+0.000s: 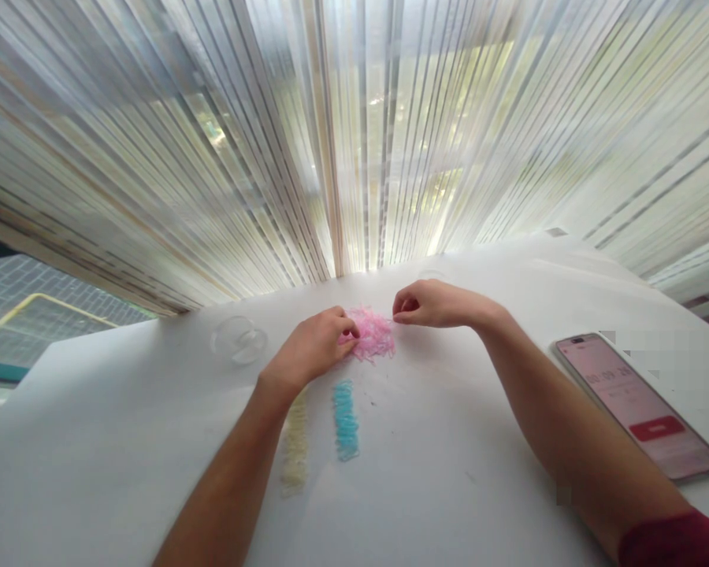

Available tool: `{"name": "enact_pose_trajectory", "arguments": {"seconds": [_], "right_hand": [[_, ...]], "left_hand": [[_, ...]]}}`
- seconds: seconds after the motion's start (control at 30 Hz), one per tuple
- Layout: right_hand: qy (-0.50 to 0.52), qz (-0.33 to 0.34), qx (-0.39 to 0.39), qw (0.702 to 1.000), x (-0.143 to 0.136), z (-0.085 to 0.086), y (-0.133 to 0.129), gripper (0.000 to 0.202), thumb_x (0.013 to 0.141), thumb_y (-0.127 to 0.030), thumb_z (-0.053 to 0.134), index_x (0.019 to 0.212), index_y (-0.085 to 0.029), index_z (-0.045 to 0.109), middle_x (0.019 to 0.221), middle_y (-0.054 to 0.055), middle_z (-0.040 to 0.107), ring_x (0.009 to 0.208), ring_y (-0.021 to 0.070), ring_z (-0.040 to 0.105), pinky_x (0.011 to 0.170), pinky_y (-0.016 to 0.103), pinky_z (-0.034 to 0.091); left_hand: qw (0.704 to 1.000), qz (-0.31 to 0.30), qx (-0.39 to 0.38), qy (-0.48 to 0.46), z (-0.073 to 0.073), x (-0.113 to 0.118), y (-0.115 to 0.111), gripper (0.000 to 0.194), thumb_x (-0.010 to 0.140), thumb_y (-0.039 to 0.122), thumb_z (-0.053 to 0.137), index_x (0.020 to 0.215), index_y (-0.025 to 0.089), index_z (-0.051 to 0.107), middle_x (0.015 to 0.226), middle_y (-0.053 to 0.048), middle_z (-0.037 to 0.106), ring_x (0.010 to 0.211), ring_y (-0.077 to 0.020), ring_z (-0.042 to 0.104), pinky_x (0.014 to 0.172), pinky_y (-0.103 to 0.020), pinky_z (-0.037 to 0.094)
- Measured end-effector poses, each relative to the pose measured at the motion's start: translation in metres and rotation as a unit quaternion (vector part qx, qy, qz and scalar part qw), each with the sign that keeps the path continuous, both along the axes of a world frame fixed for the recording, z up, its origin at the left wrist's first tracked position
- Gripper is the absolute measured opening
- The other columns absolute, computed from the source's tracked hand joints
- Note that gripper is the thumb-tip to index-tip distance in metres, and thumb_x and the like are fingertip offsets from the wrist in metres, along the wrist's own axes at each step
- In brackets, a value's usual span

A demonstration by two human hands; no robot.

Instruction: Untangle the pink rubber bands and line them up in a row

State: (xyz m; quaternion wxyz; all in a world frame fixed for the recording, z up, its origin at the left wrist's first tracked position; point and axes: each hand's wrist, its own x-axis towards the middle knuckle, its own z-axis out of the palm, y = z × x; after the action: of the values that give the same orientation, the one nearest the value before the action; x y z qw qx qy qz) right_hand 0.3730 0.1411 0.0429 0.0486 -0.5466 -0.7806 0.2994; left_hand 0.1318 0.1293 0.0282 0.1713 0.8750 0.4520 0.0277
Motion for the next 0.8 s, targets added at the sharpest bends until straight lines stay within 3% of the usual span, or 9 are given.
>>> {"name": "enact_pose_trajectory", "arguments": {"seconds": [0.2,0.37,0.57,0.63,0.8], "right_hand": [[-0.012,-0.009,0.005,1.000,-0.003,0.003,-0.004,0.019,0.084,-0.030,0.064,0.095,-0.021,0.076,0.094,0.004,0.075,0.079,0.0173,0.067,0.064,0.025,0.045],[0.001,-0.013,0.053,0.999,-0.008,0.003,-0.005,0.019,0.085,-0.025,0.062,0.097,-0.020,0.076,0.089,0.004,0.075,0.076,0.0161,0.065,0.063,0.025,0.044],[0.042,0.049,0.111,0.992,-0.034,-0.015,-0.008,0.023,0.087,-0.024,0.063,0.106,-0.019,0.075,0.090,0.006,0.072,0.078,0.0162,0.064,0.069,0.025,0.043],[0.031,0.069,0.126,0.989,-0.043,-0.021,-0.010,0.027,0.087,-0.017,0.060,0.110,-0.019,0.075,0.096,0.008,0.070,0.081,0.0171,0.064,0.072,0.025,0.043],[0.013,0.077,0.129,0.989,-0.052,-0.025,-0.011,0.024,0.087,-0.012,0.059,0.101,-0.017,0.077,0.094,0.009,0.070,0.078,0.0164,0.062,0.071,0.025,0.042]], "left_hand": [[1.000,-0.004,0.006,-0.004,0.003,-0.004,0.002,0.022,0.090,0.020,0.055,0.096,0.022,0.077,0.099,-0.005,0.067,0.088,-0.0193,0.066,0.083,-0.030,0.050],[1.000,0.017,0.012,-0.011,0.005,-0.014,0.006,0.024,0.092,0.025,0.054,0.100,0.021,0.076,0.099,-0.006,0.067,0.090,-0.0205,0.066,0.085,-0.031,0.049],[1.000,0.018,0.001,0.003,0.005,-0.012,0.003,0.024,0.091,0.029,0.057,0.104,0.021,0.075,0.100,-0.007,0.066,0.090,-0.0220,0.066,0.086,-0.033,0.050],[1.000,0.014,-0.002,0.003,0.004,-0.010,0.003,0.024,0.090,0.028,0.056,0.104,0.022,0.075,0.100,-0.006,0.065,0.090,-0.0216,0.066,0.086,-0.033,0.049],[1.000,0.016,0.008,-0.002,0.004,-0.012,0.004,0.024,0.089,0.025,0.056,0.105,0.021,0.075,0.101,-0.006,0.066,0.092,-0.0216,0.066,0.089,-0.033,0.049]]}}
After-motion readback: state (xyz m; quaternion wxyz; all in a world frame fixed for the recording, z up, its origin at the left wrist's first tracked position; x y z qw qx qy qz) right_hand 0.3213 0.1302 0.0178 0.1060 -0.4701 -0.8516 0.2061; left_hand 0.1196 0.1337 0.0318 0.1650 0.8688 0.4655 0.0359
